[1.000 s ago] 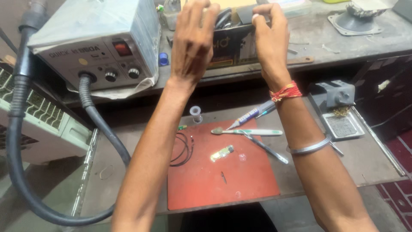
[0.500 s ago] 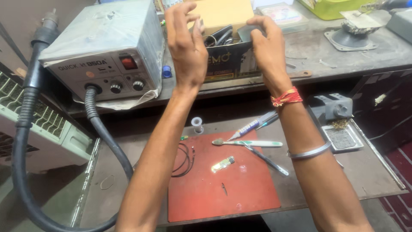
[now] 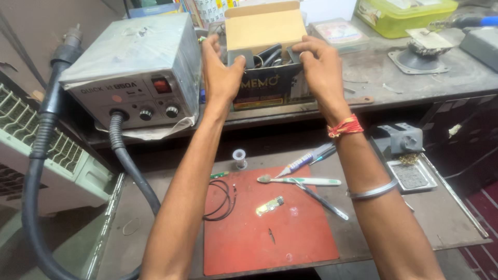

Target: The person uses tweezers to position a small component on a circuit board, then uses a soldering iron to solder it in place. They then turn on a hot air rework station and use the hot air gun to heat the circuit board.

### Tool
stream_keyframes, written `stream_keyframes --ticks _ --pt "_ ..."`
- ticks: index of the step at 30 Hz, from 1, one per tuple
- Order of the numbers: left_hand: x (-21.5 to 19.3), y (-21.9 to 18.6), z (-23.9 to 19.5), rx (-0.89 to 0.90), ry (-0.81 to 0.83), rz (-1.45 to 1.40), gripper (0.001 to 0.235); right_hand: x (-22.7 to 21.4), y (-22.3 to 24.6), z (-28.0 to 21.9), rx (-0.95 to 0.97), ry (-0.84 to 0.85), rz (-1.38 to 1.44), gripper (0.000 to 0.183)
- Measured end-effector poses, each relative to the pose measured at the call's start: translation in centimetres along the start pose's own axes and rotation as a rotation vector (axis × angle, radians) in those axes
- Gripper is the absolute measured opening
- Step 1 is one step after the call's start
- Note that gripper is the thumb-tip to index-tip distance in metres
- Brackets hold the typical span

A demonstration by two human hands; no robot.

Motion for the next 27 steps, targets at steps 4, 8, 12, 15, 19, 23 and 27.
stream_keyframes --ticks 4,8,12,15,19,23,27 --pt "1.4 1.9 0.2 -0.082 0.098 -0.168 0.078 0.0 0.3 -0.2 0.029 0.004 0.003 0.029" --pt "1.9 1.9 0.3 -0.105 0.12 -0.26 0.083 0.0 0.2 -0.2 0.018 0.005 -0.009 0.03" --pt "1.3 1.2 0.1 -0.135 0.088 -0.242 0.089 0.0 0.2 -0.1 -0.033 -0.002 -0.034 0.029" --pt "1.0 -0.1 -0.3 -0.054 0.081 -0.294 0.088 0.0 0.3 -0.1 -0.019 -0.015 -0.055 0.03" --pt "0.3 -1.0 -0.5 -0.015 0.018 -0.199 0.086 -0.1 1.7 -0.7 0.003 -0.005 -0.085 0.029" --pt "0.0 -1.1 -0.6 0.032 -0.007 -0.124 0.066 -0.1 0.8 -1.6 0.278 0.015 -0.071 0.032" --pt "-0.4 -0.6 -0.6 0.067 -0.016 -0.191 0.051 -0.4 1.9 -0.9 -0.03 -0.056 -0.016 0.035"
Point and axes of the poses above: each hand's wrist, its own z-axis towards the middle knuckle, its own x-axis out of the palm, y = z × x, the point moved 9 cm from there along z, towards the middle knuckle, and after that the axes turned 2 degrees about z, right-handed, at the moved point
